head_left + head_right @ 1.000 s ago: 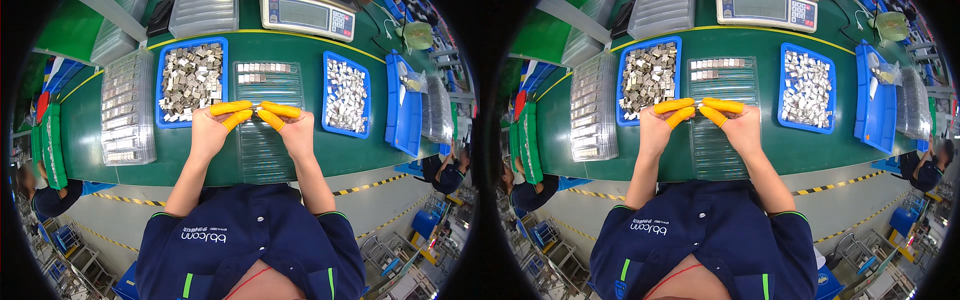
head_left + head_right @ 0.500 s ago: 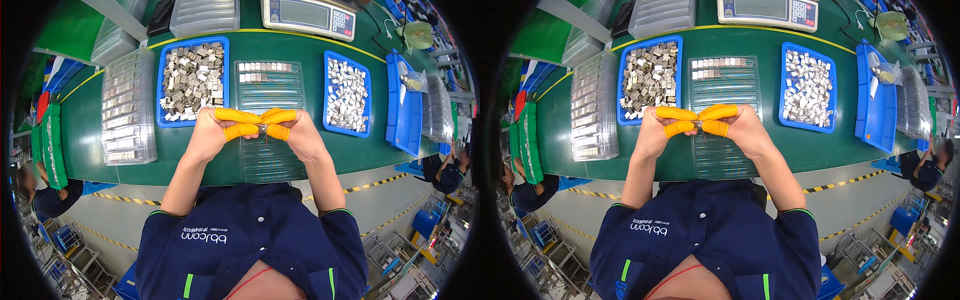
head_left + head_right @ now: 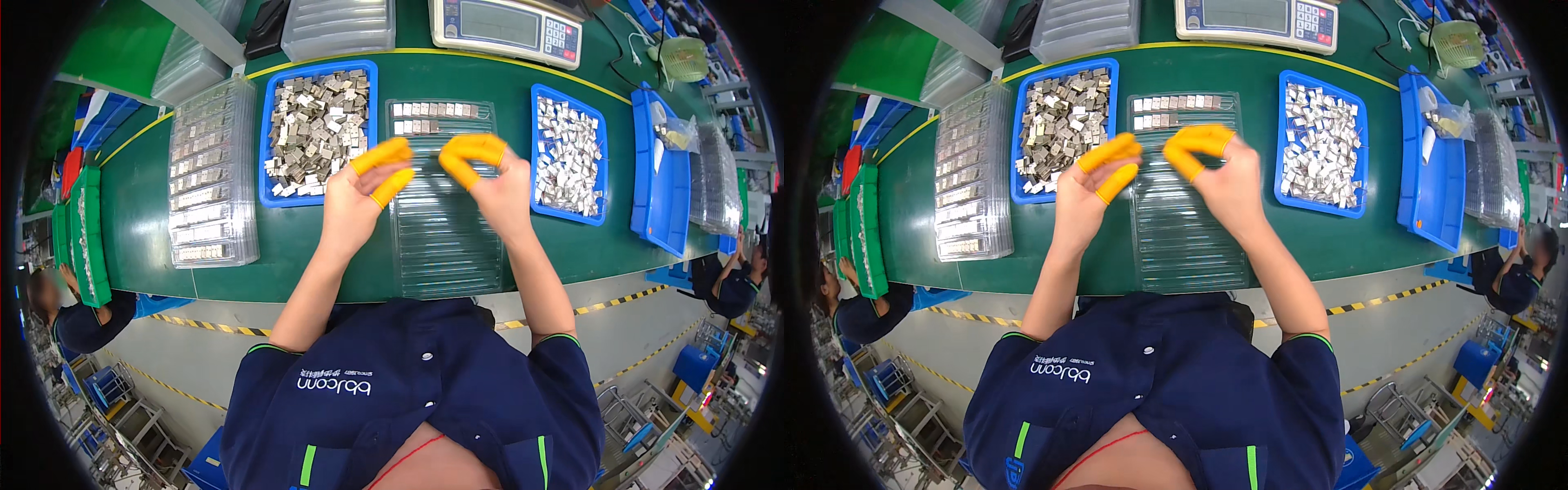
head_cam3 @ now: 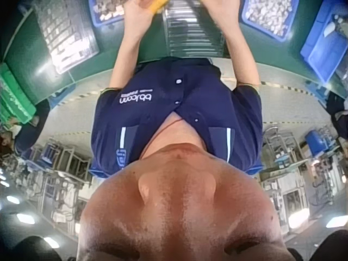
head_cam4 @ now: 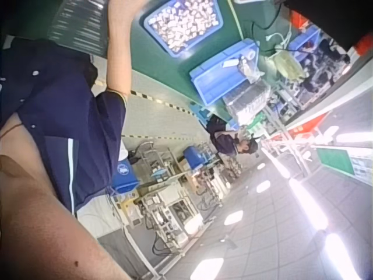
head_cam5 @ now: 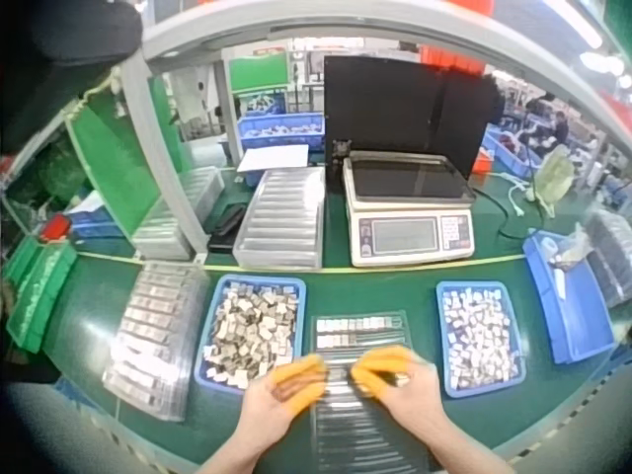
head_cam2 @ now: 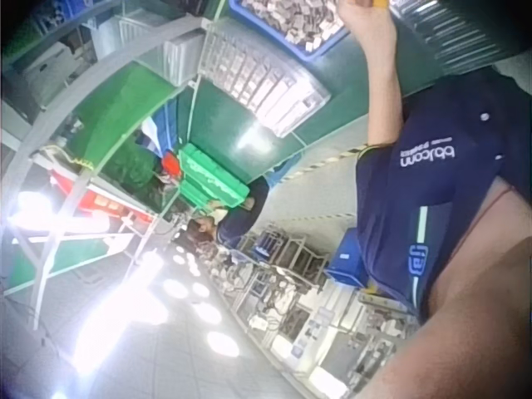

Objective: The recorder is assembling small electronic components, specifically placing small metal parts into a tray and using a tool to join them

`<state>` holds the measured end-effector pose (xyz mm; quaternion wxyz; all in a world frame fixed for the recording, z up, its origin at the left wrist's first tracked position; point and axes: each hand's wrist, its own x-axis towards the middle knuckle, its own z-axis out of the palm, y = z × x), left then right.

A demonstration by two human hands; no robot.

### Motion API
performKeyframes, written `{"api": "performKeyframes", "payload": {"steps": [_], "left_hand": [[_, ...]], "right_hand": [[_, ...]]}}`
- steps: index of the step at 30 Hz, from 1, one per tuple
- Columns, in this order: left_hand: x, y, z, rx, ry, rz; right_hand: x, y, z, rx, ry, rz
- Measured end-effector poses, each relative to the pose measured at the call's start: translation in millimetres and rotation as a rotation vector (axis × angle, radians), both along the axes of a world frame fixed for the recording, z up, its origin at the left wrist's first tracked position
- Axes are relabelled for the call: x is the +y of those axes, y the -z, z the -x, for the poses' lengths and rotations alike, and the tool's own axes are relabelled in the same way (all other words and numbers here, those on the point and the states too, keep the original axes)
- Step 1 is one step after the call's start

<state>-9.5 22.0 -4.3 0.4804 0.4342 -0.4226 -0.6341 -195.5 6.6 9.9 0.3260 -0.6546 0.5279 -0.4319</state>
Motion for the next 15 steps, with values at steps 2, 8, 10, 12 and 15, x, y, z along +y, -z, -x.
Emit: {"api": "performKeyframes", "payload": {"steps": [2,8,10,12,15], "left_hand": [[-3.5,0.9,-5.0,-0.147,-0.16,0.143],[-1.6,13.1,-40.5,-0.42,-0.285,0.237],[-1.7,18.3,-47.8,-0.495,-0.314,0.27],[-4.2,14.9,-50.7,-0.485,-0.322,0.266],[-12.8,12.6,-58.5,-0.68,-0.35,0.371]], "right_hand": [[-21.6,20.1,9.2,0.446,0.163,0.322],[-44.1,48.9,8.5,0.667,0.104,0.481],[-45.1,50.7,9.4,0.619,0.095,0.443],[-44.2,44.3,14.3,0.617,0.074,0.432],[-43.9,33.0,32.3,0.601,0.192,0.385]]}}
